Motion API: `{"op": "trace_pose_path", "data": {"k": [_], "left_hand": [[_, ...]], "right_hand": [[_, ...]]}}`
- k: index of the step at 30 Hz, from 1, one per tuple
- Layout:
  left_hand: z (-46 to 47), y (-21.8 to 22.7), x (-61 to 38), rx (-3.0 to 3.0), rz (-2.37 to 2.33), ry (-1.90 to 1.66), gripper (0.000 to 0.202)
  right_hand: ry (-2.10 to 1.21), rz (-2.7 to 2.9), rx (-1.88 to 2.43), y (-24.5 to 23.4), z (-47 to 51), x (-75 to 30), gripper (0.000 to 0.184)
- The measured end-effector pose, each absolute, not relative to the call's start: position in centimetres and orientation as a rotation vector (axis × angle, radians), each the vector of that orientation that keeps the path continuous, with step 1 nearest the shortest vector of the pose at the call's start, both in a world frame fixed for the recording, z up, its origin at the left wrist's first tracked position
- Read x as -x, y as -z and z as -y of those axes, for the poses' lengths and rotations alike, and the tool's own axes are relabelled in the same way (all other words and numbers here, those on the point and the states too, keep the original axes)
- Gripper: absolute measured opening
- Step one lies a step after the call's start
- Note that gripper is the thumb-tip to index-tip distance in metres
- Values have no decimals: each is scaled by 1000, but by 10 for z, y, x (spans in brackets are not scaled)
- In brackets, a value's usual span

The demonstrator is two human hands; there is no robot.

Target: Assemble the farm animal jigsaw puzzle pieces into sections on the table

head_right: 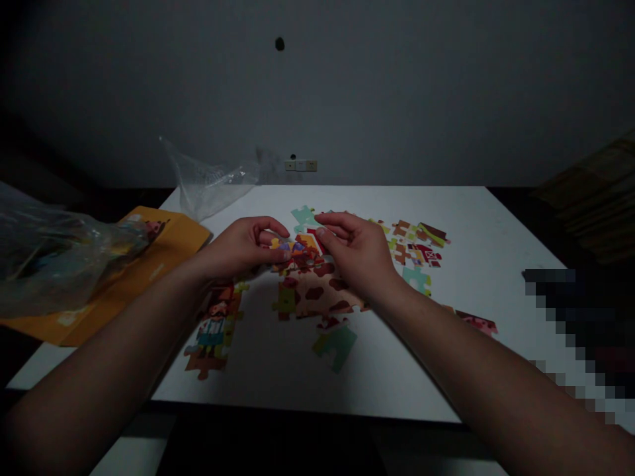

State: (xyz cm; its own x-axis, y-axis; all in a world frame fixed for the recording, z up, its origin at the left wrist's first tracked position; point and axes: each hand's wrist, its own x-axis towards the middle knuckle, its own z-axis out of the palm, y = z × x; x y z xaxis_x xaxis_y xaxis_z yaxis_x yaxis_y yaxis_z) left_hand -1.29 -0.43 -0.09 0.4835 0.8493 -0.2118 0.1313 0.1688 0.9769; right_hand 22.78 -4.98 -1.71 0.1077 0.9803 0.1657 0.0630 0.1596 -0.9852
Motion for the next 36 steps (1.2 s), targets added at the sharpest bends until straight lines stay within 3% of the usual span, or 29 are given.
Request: {"op": "trace_pose_path", "data": {"k": [7,18,27,36], "left_hand": [[3,2,12,-1358,-934,-679,44],[-42,-4,64,-1440,-1428,-1030,32],[-28,-1,43,-1389,-1449,-732,33],[-29,8,42,-1383,-1409,-702,36]], "right_hand": [[-980,1208,1197,17,50,-226,36],[-663,1026,1169,36,30,-241,26],[-769,994,1152,26,42,-233,26],[-827,1060,1214,19,49,-224,25]]}}
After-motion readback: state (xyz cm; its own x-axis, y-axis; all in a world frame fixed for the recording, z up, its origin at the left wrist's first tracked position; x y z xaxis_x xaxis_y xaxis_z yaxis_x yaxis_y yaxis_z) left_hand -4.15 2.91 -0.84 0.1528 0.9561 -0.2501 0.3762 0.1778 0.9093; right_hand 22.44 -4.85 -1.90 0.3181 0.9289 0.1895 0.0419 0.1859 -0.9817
